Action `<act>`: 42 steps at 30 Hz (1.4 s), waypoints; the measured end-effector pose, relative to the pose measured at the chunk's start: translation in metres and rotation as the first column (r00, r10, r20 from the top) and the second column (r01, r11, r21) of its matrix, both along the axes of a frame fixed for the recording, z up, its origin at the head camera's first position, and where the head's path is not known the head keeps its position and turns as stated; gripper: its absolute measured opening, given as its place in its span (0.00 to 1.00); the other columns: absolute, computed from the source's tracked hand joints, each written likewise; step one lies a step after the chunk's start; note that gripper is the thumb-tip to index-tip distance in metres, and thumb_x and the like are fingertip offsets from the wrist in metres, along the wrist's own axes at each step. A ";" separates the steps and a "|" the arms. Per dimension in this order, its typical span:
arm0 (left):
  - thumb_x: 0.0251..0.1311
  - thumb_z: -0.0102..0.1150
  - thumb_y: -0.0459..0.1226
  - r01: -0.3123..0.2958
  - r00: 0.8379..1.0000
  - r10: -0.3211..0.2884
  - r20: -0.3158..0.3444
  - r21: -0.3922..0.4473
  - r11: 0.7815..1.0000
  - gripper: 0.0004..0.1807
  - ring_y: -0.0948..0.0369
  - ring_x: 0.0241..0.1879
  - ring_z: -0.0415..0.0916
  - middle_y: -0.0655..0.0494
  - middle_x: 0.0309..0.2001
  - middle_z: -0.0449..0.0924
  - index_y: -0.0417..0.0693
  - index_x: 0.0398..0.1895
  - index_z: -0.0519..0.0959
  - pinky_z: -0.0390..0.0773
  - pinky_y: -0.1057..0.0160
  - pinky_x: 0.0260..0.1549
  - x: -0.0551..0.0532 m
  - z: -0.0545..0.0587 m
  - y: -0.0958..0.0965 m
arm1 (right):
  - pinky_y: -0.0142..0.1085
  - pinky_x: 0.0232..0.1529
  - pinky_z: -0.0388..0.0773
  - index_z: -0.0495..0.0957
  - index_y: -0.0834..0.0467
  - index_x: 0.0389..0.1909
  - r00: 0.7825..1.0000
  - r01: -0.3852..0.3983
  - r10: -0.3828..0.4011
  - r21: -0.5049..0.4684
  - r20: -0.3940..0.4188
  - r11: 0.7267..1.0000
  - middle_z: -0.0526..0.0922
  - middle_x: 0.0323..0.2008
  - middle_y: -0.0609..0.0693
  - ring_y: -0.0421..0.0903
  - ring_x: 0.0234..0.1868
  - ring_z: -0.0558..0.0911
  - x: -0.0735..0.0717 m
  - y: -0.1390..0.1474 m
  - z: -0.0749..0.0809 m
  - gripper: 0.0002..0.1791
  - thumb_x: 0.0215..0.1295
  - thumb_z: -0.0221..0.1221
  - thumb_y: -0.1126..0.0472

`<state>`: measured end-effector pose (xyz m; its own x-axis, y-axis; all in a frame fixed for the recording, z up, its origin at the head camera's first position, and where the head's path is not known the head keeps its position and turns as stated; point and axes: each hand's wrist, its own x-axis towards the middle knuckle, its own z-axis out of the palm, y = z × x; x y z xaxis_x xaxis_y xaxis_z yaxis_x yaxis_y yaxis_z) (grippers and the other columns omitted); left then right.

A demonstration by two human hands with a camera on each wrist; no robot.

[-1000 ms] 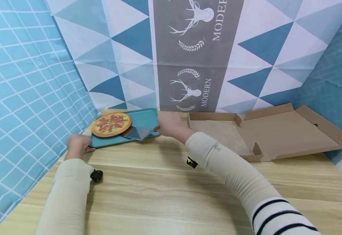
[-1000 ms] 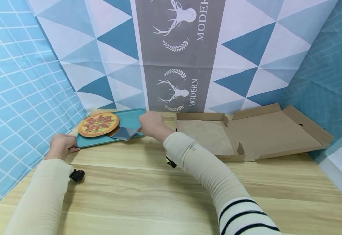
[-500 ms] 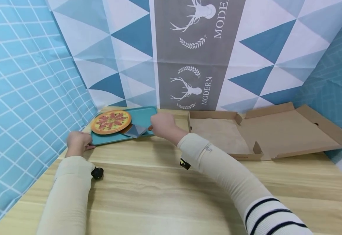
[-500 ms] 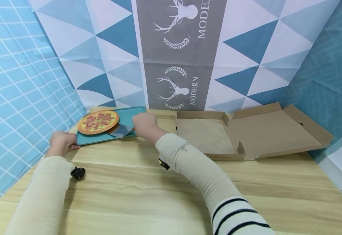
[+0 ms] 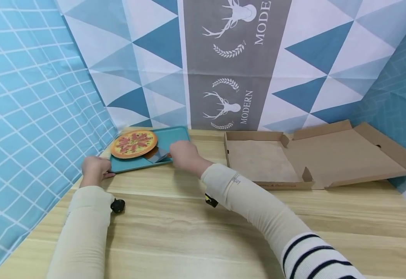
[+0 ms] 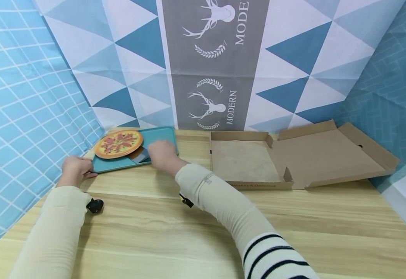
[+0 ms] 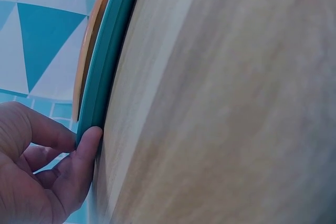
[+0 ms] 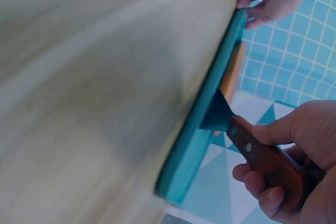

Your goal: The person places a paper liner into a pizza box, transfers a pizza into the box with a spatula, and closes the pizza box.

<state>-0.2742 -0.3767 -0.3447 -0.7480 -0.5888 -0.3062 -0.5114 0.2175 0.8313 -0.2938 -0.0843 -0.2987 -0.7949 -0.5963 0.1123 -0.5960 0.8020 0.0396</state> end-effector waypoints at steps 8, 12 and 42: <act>0.48 0.43 0.20 -0.001 1.000 0.001 0.008 -0.005 1.000 0.13 0.60 0.22 0.78 0.45 0.46 0.65 0.40 0.36 0.71 0.84 0.60 0.32 -0.001 -0.002 0.003 | 0.35 0.19 0.76 0.86 0.49 0.31 1.000 0.015 -0.015 0.022 -0.026 1.000 0.82 0.29 0.43 0.38 0.25 0.72 -0.005 -0.005 -0.009 0.11 0.70 0.57 0.57; 0.46 0.43 0.20 0.005 1.000 -0.005 0.005 -0.012 1.000 0.13 0.60 0.21 0.78 0.44 0.44 0.65 0.39 0.34 0.71 0.84 0.60 0.31 0.001 0.000 0.001 | 0.35 0.25 0.79 0.87 0.49 0.39 0.997 0.001 0.004 0.059 -0.075 0.998 0.85 0.33 0.43 0.38 0.28 0.76 -0.009 -0.011 -0.009 0.11 0.72 0.55 0.58; 0.45 0.42 0.20 0.025 0.999 -0.024 -0.027 0.039 0.999 0.18 0.60 0.14 0.66 0.58 0.14 0.55 0.53 0.12 0.59 0.84 0.60 0.29 0.005 0.000 -0.003 | 0.37 0.22 0.75 0.84 0.48 0.42 0.960 0.234 -0.210 -0.118 0.186 0.965 0.84 0.39 0.46 0.42 0.34 0.80 -0.011 -0.017 -0.046 0.14 0.74 0.51 0.50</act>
